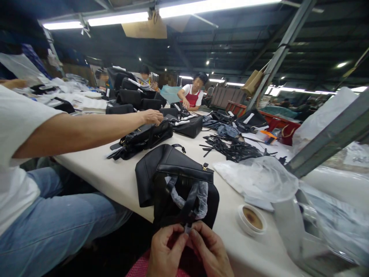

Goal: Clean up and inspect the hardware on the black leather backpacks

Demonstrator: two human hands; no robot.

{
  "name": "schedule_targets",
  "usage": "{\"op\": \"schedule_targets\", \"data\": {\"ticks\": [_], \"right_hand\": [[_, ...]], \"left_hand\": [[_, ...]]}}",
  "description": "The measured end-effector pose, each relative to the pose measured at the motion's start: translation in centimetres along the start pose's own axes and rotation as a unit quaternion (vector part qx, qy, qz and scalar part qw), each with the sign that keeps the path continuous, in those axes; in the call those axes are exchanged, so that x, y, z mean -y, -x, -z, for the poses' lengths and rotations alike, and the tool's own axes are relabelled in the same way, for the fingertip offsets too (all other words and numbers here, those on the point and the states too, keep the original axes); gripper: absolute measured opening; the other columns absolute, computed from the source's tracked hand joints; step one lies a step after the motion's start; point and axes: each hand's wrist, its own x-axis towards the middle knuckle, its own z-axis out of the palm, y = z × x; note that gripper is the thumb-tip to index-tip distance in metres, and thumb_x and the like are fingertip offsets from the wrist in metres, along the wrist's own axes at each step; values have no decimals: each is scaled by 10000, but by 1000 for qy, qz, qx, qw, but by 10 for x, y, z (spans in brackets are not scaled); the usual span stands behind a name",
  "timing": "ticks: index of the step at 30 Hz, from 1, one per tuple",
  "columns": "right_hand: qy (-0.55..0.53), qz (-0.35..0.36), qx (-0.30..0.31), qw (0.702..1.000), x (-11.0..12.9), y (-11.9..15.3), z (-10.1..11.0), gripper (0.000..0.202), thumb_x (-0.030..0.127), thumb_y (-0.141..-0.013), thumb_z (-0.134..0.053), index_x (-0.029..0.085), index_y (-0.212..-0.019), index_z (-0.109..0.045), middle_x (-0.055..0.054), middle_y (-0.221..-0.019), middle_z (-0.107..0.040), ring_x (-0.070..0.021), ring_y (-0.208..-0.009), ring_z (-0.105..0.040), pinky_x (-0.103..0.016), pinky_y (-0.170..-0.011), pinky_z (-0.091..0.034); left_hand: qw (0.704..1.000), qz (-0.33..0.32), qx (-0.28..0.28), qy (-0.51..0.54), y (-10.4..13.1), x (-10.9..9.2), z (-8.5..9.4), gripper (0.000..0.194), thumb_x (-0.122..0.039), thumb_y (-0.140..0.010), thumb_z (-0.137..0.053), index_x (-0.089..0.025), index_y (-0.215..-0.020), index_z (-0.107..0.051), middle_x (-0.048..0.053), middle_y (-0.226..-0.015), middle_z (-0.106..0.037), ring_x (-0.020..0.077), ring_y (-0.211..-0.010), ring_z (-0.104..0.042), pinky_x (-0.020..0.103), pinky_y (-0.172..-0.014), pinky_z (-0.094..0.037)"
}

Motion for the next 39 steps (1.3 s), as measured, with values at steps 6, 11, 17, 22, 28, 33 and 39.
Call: {"op": "schedule_targets", "data": {"ticks": [6, 11, 17, 22, 28, 33, 39], "right_hand": [[-3, -2, -52, 999, -9, 0, -4, 355, 533, -728, -715, 189, -722, -628, 23, -623, -539, -126, -578, -456, -220, -545, -406], [33, 38, -129, 990, -16, 3, -10, 346, 533, -710, -723, 196, -725, -649, -16, -679, -622, -164, -629, -558, -241, -594, -482], [84, 103, -144, 981, -18, 11, -17, 363, 535, -777, -657, 215, -932, -728, -70, -869, -717, -199, -733, -643, -246, -634, -522], [109, 132, -177, 969, -18, 13, -17, 324, 527, -772, -669, 211, -728, -724, -72, -783, -685, -208, -745, -627, -256, -653, -517], [101, 136, -176, 970, -17, 10, -17, 250, 448, -768, -698, 210, -691, -698, -48, -753, -642, -190, -738, -595, -231, -655, -501], [62, 118, -99, 986, -22, 3, -8, 178, 372, -768, -711, 212, -694, -687, -43, -822, -617, -176, -753, -601, -215, -642, -519], [27, 125, -92, 988, -11, 0, -8, 157, 351, -762, -724, 215, -694, -685, -32, -834, -601, -188, -834, -585, -242, -733, -531]], "left_hand": [[999, -13, -17, -28, 0, -6, 3, 195, -386, -755, -693, -199, -778, -746, 62, -760, -734, 214, -713, -682, 273, -699, -553], [1000, -16, 10, -20, -2, -7, 1, 190, -380, -784, -663, -207, -789, -740, 55, -782, -729, 209, -738, -685, 264, -701, -549], [999, -20, -17, -18, -5, 1, 1, 210, -399, -794, -653, -211, -825, -743, 70, -815, -733, 225, -759, -687, 288, -709, -548], [996, -56, -30, -55, -1, 1, 3, 170, -378, -796, -661, -231, -807, -745, 66, -832, -727, 231, -806, -674, 294, -765, -528], [1000, 4, 6, 28, -2, -6, 2, 224, -411, -774, -680, -195, -778, -741, 64, -797, -718, 225, -798, -660, 294, -756, -513], [966, 138, 6, 220, -9, -10, -5, 321, -410, -557, -841, -149, -656, -682, 8, -623, -657, 158, -614, -604, 257, -615, -497], [969, 147, -23, 196, -12, -16, -7, 360, -415, -515, -849, -132, -709, -744, 55, -686, -727, 198, -678, -643, 298, -688, -503]]}}
